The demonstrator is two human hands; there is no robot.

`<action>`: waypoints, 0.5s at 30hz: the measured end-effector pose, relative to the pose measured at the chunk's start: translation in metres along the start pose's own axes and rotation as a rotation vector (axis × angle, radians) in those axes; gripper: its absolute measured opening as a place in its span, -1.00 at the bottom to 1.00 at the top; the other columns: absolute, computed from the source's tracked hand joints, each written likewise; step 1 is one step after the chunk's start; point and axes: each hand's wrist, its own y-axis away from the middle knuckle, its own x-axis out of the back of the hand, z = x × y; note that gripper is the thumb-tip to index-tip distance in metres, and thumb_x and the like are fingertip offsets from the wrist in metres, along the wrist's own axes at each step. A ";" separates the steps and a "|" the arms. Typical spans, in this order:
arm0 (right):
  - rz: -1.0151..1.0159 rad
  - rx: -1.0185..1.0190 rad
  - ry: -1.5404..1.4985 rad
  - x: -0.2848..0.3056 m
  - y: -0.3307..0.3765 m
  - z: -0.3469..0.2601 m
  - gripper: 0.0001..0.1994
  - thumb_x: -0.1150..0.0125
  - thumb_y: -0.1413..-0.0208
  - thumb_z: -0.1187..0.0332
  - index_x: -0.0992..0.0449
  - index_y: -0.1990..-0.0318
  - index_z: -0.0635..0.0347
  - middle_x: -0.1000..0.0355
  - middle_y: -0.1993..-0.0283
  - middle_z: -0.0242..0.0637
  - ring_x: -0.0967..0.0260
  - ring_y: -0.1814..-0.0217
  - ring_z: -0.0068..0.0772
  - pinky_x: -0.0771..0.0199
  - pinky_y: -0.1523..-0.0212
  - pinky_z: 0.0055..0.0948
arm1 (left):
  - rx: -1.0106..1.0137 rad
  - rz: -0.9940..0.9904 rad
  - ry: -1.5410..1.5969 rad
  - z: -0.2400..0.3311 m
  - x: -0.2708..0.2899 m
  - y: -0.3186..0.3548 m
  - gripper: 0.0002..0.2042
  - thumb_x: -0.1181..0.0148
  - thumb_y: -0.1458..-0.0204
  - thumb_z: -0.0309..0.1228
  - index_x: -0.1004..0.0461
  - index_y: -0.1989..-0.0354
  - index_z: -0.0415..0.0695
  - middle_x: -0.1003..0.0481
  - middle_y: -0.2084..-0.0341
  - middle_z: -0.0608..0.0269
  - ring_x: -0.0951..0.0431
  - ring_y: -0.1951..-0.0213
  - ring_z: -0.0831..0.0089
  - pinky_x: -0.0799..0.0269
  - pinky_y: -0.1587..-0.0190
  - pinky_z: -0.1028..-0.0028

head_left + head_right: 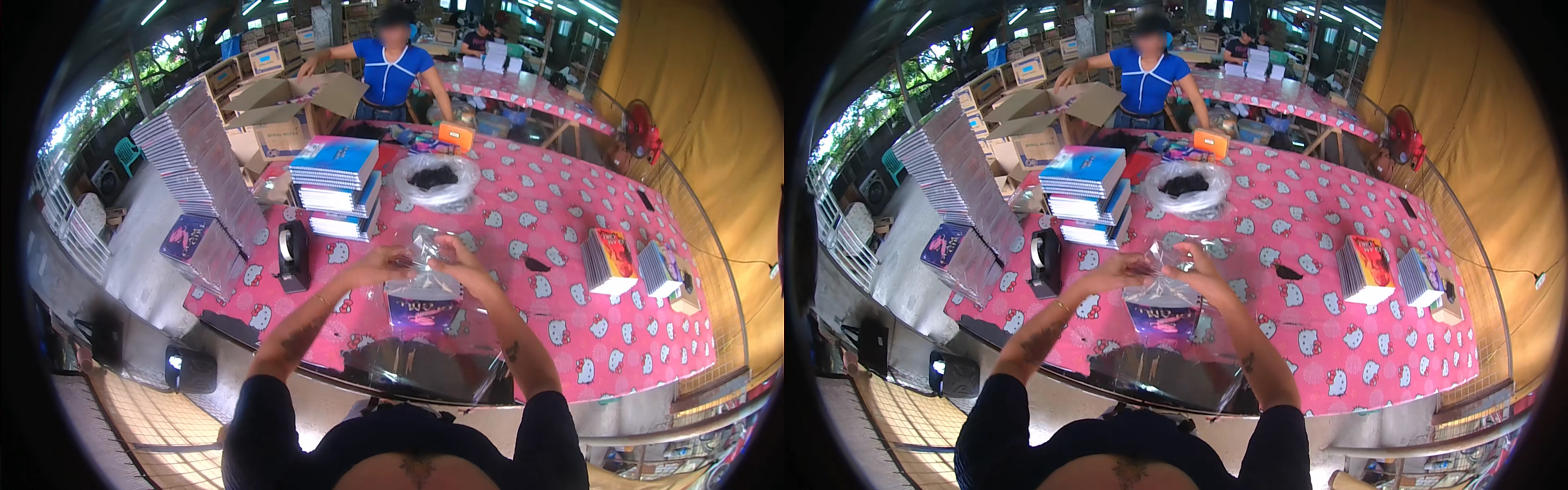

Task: The person picks up a notebook, slides it into a plastic sleeve, folds the opening, and seals it with tape from a dispenser before placing it onto a stack.

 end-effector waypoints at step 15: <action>-0.573 0.019 0.028 0.043 0.038 -0.050 -0.17 -0.37 -0.04 0.00 -0.17 -0.40 0.15 -0.32 -0.28 -0.21 -0.22 -0.32 -0.29 -0.19 -0.31 -0.29 | -0.053 -0.029 0.027 0.014 -0.009 0.024 -0.34 -0.32 -0.09 -0.26 -0.23 -0.36 -0.15 -0.41 -0.17 0.20 -0.35 -0.21 0.33 -0.23 -0.25 0.34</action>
